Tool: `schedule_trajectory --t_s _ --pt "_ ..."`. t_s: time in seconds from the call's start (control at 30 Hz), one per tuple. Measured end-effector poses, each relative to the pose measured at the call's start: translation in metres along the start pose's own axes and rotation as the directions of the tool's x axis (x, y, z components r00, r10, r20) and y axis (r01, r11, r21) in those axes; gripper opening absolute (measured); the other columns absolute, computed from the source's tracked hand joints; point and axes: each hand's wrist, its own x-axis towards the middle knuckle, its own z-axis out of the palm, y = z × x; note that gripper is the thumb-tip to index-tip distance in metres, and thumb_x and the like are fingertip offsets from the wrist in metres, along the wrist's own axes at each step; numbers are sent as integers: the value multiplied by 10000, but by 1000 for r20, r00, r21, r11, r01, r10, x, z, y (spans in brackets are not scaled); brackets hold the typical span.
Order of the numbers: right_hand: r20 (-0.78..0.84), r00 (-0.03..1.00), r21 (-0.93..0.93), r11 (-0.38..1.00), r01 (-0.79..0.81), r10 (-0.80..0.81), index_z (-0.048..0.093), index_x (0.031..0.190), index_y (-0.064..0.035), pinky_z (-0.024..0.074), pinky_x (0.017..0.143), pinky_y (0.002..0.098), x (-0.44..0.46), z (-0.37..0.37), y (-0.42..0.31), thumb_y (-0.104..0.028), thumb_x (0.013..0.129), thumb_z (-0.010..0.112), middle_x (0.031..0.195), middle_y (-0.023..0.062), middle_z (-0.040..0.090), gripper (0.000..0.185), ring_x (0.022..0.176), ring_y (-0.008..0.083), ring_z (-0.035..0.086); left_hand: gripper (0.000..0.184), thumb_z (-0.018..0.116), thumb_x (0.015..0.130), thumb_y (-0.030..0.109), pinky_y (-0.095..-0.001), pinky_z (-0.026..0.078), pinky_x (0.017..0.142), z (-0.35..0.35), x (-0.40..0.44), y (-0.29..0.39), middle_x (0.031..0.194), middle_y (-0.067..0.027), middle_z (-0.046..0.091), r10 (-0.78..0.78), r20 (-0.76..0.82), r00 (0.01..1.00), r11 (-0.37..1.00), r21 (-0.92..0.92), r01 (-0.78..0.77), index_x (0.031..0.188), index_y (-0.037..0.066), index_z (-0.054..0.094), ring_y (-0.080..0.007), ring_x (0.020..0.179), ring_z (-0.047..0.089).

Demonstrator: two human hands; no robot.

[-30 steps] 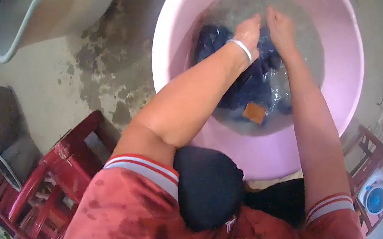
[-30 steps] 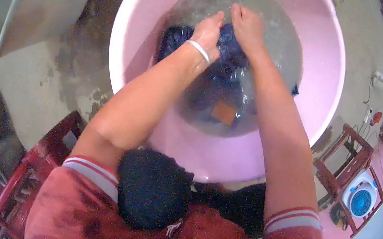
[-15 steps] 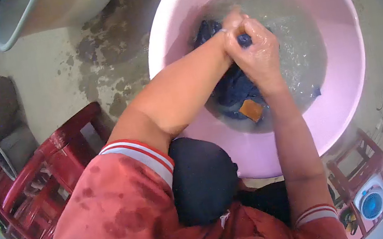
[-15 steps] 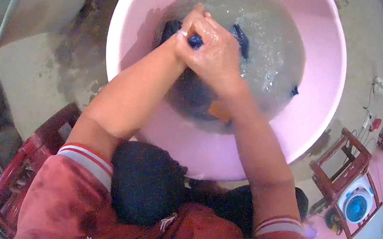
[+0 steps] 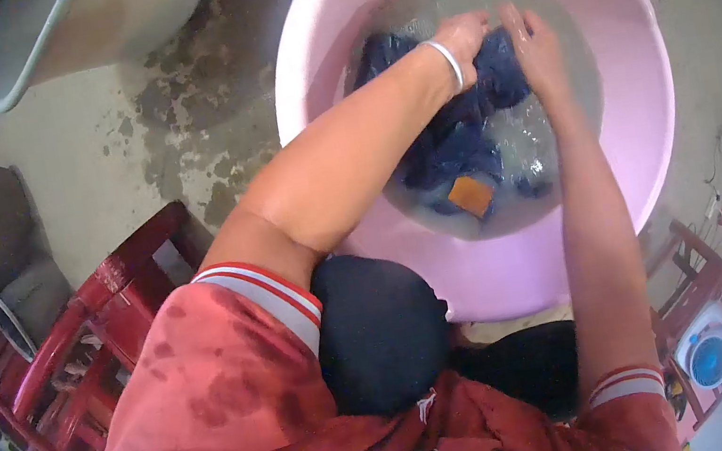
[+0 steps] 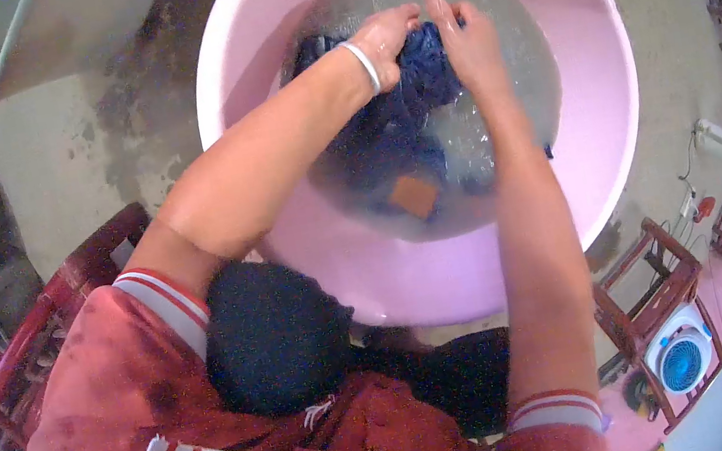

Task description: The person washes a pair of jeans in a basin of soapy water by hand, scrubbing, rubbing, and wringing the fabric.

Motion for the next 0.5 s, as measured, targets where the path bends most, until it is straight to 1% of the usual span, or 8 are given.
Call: schedule_trajectory --t_s 0.07,0.13,0.17,0.2,0.27,0.37,0.4,0.5 --pt "221 975 -34 999 -15 23 644 967 46 479 751 379 -4 -24 -9 -556 783 652 873 176 672 629 851 236 632 300 525 925 350 -413 501 730 -10 20 9 865 -123 628 40 -18 999 998 53 -39 902 64 611 -224 825 602" --pt "542 824 -304 953 9 165 645 976 43 484 709 344 -21 -41 -25 -491 749 702 862 138 671 583 806 207 630 315 532 922 369 -412 507 734 -15 17 6 854 -125 636 51 -45 998 993 106 -46 900 68 622 -224 840 612" --pt "575 781 -229 964 -132 244 641 976 42 488 679 315 -20 -47 -33 -363 722 721 861 108 658 484 756 179 622 322 551 912 381 -406 504 764 -16 2 11 867 -127 642 -51 144 988 990 138 31 913 69 631 -229 855 615" --pt "561 794 -232 965 -123 236 641 976 42 488 679 315 -13 -52 -20 -363 722 721 861 108 658 484 756 179 622 332 569 902 393 -400 501 793 -12 -2 14 881 -129 648 -155 326 933 977 188 97 927 69 639 -234 870 618" --pt "294 944 216 952 -215 147 629 966 34 486 641 292 2 -59 29 -206 711 681 830 81 643 354 687 159 606 413 753 772 300 -337 455 889 -14 -10 8 991 -122 657 -56 544 837 837 483 -258 1056 26 634 -208 932 610" --pt "190 933 566 742 -358 305 581 1007 33 497 758 311 2 -62 56 -65 713 583 969 143 626 310 850 209 599 450 752 765 220 -329 477 863 -18 -10 4 1083 -152 639 84 333 939 495 804 -329 1098 -48 612 -246 991 609" --pt "181 920 747 560 -359 349 565 1027 36 496 807 322 -1 -61 64 -24 713 549 1029 170 614 319 923 229 589 450 752 765 220 -329 477 863 -20 -4 -1 1083 -152 639 79 334 939 493 806 -328 1098 -48 612 -246 991 609" --pt "229 934 864 385 -324 274 540 1093 17 473 908 350 -2 -57 79 5 683 529 1157 199 568 411 1027 274 558 342 622 877 135 -319 484 894 -23 4 -4 1104 -161 635 66 282 957 975 184 -122 1161 -49 572 -244 1016 610"
